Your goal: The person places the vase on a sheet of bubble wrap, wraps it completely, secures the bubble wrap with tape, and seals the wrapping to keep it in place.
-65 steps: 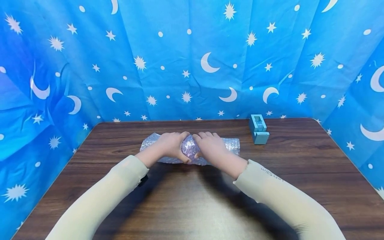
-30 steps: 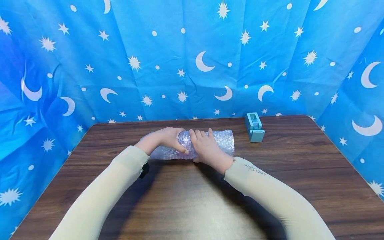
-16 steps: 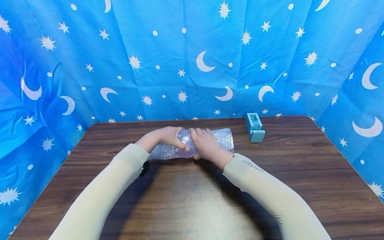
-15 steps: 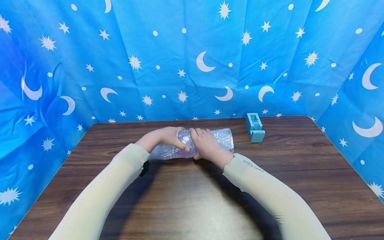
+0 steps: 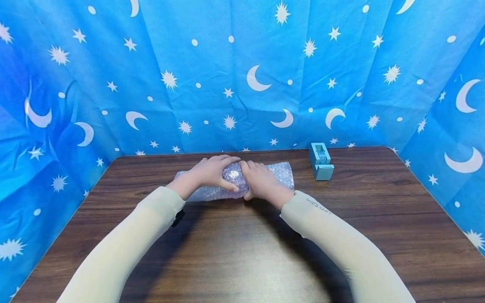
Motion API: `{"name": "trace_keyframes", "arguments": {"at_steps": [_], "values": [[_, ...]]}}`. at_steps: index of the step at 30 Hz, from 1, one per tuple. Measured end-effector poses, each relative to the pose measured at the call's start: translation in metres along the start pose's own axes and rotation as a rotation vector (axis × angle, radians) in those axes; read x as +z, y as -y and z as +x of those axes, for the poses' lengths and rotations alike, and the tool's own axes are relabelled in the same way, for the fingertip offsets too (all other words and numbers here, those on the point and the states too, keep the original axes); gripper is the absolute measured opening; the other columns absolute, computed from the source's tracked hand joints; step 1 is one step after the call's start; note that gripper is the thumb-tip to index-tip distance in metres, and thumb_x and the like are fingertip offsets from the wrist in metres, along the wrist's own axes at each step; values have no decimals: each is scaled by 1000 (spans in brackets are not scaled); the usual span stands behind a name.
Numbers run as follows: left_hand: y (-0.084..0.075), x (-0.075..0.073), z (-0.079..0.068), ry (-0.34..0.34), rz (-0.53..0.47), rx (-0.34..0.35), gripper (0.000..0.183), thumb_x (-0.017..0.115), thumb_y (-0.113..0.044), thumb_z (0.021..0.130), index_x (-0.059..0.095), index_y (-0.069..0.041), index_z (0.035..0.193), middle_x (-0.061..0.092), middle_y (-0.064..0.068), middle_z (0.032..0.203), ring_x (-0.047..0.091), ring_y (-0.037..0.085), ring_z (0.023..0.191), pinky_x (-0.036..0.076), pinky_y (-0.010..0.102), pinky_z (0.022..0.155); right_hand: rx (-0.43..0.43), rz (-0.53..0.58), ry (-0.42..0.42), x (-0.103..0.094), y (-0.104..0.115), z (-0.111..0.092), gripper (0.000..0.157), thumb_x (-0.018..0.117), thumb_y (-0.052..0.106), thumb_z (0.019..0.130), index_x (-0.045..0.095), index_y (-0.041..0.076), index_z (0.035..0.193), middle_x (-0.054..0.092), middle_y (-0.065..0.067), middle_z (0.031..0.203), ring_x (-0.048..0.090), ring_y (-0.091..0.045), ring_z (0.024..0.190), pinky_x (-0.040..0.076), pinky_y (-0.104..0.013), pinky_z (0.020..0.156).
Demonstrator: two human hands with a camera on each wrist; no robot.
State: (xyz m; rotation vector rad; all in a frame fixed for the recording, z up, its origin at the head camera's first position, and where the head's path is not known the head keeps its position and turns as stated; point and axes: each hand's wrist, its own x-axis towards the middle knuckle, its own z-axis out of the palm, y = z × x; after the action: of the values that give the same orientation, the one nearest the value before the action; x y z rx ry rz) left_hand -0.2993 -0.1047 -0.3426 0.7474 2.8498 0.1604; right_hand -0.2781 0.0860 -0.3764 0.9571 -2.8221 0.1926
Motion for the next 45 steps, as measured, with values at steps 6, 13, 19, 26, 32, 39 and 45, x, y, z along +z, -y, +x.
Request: {"name": "trace_keyframes", "arguments": {"at_steps": [6, 13, 19, 26, 32, 39, 45], "values": [[-1, 5, -8, -66, 75, 29, 120, 86, -64, 70, 23, -25, 164, 36, 14, 166, 36, 39, 153, 24, 74, 121, -3, 17, 35, -3, -2, 5, 97, 92, 32, 69, 43, -8, 142, 63, -25, 131, 66, -37, 116, 54, -48, 107], [0, 13, -18, -142, 171, 80, 125, 88, -65, 68, 21, -24, 164, 35, 17, 165, 34, 39, 153, 24, 76, 119, 24, 72, 103, -6, -7, 10, 100, 92, 30, 69, 40, -9, 145, 61, -26, 135, 64, -38, 121, 53, -50, 108], [4, 22, -22, -181, 200, 84, 128, 88, -65, 66, 18, -24, 164, 35, 17, 165, 35, 38, 153, 24, 76, 119, 49, 115, 177, -7, -11, 17, 97, 90, 31, 73, 38, -6, 145, 60, -25, 137, 64, -37, 122, 53, -49, 109], [3, 27, -21, -222, 231, 70, 130, 86, -70, 65, 18, -21, 164, 34, 19, 165, 33, 38, 154, 24, 75, 120, 50, 135, 223, -10, -15, 23, 89, 90, 30, 72, 42, -5, 138, 64, -24, 129, 66, -36, 116, 55, -49, 104], [-8, 27, -17, -254, 264, 57, 128, 84, -71, 66, 27, -6, 160, 37, 19, 164, 35, 36, 153, 25, 72, 121, 59, 155, 252, -13, -18, 30, 85, 89, 29, 70, 44, -5, 134, 66, -24, 125, 68, -36, 115, 55, -48, 103], [-10, 34, -12, -292, 249, 24, 130, 84, -72, 65, 23, -12, 163, 36, 20, 164, 36, 38, 152, 24, 74, 120, 81, 217, 335, -18, -22, 36, 96, 86, 28, 73, 35, -8, 145, 61, -26, 135, 64, -36, 123, 52, -46, 109], [-9, 37, -11, -332, 282, 26, 127, 84, -72, 66, 21, -20, 164, 32, 21, 165, 34, 40, 153, 23, 75, 120, 107, 267, 438, -21, -27, 44, 105, 82, 29, 81, 19, -12, 155, 50, -29, 150, 56, -37, 135, 45, -45, 117]]}}
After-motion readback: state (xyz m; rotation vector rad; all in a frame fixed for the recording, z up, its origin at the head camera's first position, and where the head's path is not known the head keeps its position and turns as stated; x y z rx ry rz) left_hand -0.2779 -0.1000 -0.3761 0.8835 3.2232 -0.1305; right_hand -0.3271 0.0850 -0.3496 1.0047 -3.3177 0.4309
